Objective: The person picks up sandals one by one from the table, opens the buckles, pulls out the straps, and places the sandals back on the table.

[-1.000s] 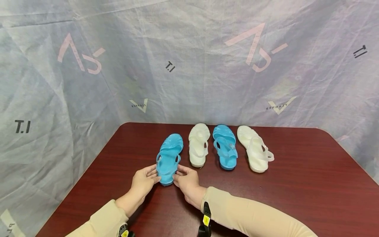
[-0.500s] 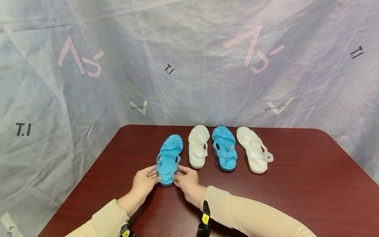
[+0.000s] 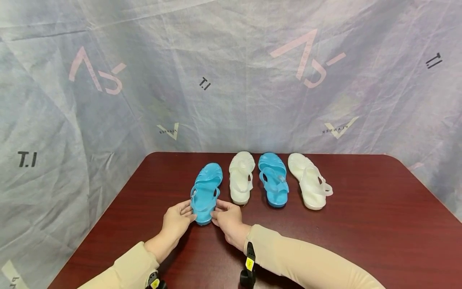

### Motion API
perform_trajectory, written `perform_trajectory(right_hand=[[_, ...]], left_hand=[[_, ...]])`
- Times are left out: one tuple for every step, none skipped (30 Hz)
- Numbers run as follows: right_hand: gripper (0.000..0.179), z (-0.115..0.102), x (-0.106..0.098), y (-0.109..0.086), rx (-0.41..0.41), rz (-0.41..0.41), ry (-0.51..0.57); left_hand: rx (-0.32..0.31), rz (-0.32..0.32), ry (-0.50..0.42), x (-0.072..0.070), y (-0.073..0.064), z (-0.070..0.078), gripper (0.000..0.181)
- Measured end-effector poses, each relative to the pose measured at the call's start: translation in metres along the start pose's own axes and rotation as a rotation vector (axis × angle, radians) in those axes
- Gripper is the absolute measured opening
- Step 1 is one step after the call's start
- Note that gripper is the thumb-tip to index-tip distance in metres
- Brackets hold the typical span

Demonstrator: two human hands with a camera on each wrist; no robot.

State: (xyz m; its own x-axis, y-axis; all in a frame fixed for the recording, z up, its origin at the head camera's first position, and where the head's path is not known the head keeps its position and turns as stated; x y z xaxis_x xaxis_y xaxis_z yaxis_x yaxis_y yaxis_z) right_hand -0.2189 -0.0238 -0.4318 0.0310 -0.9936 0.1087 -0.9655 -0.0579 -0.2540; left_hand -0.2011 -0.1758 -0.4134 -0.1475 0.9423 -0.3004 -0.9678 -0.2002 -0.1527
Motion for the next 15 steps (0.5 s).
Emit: perform_trajectory(right_hand=[[0.047, -0.0004, 0.0004, 0.0005, -0.002, 0.0, 0.0], [0.047, -0.0008, 0.0007, 0.0012, -0.002, 0.001, 0.0], [0.047, -0.0013, 0.001, 0.0019, -0.005, 0.002, -0.002], [0.047, -0.0015, 0.0014, 0.0024, -0.007, 0.004, -0.003], [0.047, -0.0018, 0.0017, 0.0029, -0.007, 0.006, -0.005], [0.047, -0.0023, 0.0021, 0.0032, -0.007, 0.01, -0.009], [0.047, -0.0028, 0.0025, 0.0033, -0.008, 0.013, -0.012], [0.047, -0.0033, 0.0028, 0.0034, -0.01, 0.016, -0.015], [0.047, -0.0036, 0.0031, 0.0034, -0.012, 0.021, -0.02], [0.047, -0.0036, 0.0034, 0.0033, -0.011, 0.025, -0.022], [0.047, -0.0037, 0.0037, 0.0032, -0.011, 0.029, -0.025], [0.047, -0.0038, 0.0039, 0.003, -0.012, 0.03, -0.027], [0.047, -0.0037, 0.0041, 0.0029, -0.014, 0.032, -0.027], [0.047, -0.0036, 0.0044, 0.003, -0.014, 0.033, -0.027], [0.047, -0.0034, 0.0046, 0.0031, -0.015, 0.034, -0.026]], left_hand=[[-0.001, 0.002, 0.002, -0.0001, -0.0001, 0.0008, 0.053], [0.001, 0.001, 0.003, -0.0001, 0.0001, 0.0017, 0.053], [0.002, 0.0, 0.004, -0.0001, 0.0003, 0.0026, 0.053], [0.006, -0.002, 0.006, 0.0, 0.0005, 0.0037, 0.053], [0.01, -0.003, 0.012, 0.0001, 0.0007, 0.0045, 0.053], [0.013, -0.003, 0.015, 0.0004, 0.0013, 0.0049, 0.053], [0.015, -0.001, 0.018, 0.0007, 0.0018, 0.005, 0.053], [0.016, 0.002, 0.024, 0.0009, 0.0024, 0.005, 0.053], [0.015, 0.003, 0.028, 0.0012, 0.0029, 0.0046, 0.053], [0.014, 0.006, 0.031, 0.0015, 0.0033, 0.0042, 0.053], [0.01, 0.008, 0.033, 0.0018, 0.0037, 0.0036, 0.053], [0.004, 0.01, 0.034, 0.002, 0.0042, 0.0027, 0.053], [-0.001, 0.014, 0.036, 0.0021, 0.0044, 0.0023, 0.053], [-0.004, 0.016, 0.038, 0.0022, 0.0047, 0.0019, 0.053], [-0.004, 0.015, 0.039, 0.0022, 0.0051, 0.0016, 0.053]])
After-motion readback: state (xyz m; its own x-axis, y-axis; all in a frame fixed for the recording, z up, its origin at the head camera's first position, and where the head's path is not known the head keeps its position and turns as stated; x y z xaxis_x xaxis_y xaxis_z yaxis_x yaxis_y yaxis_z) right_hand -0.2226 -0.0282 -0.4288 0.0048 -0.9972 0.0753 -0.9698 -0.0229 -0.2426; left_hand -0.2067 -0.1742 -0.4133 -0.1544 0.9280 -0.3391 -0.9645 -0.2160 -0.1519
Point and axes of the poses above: each hand's wrist, its own y-axis towards the middle knuckle, its own x-axis out of the palm, z = x × y, the point moved 2 cm from there along y, towards the middle knuckle, and after that the axes turned 3 degrees about -y, right-handed, at the moved point
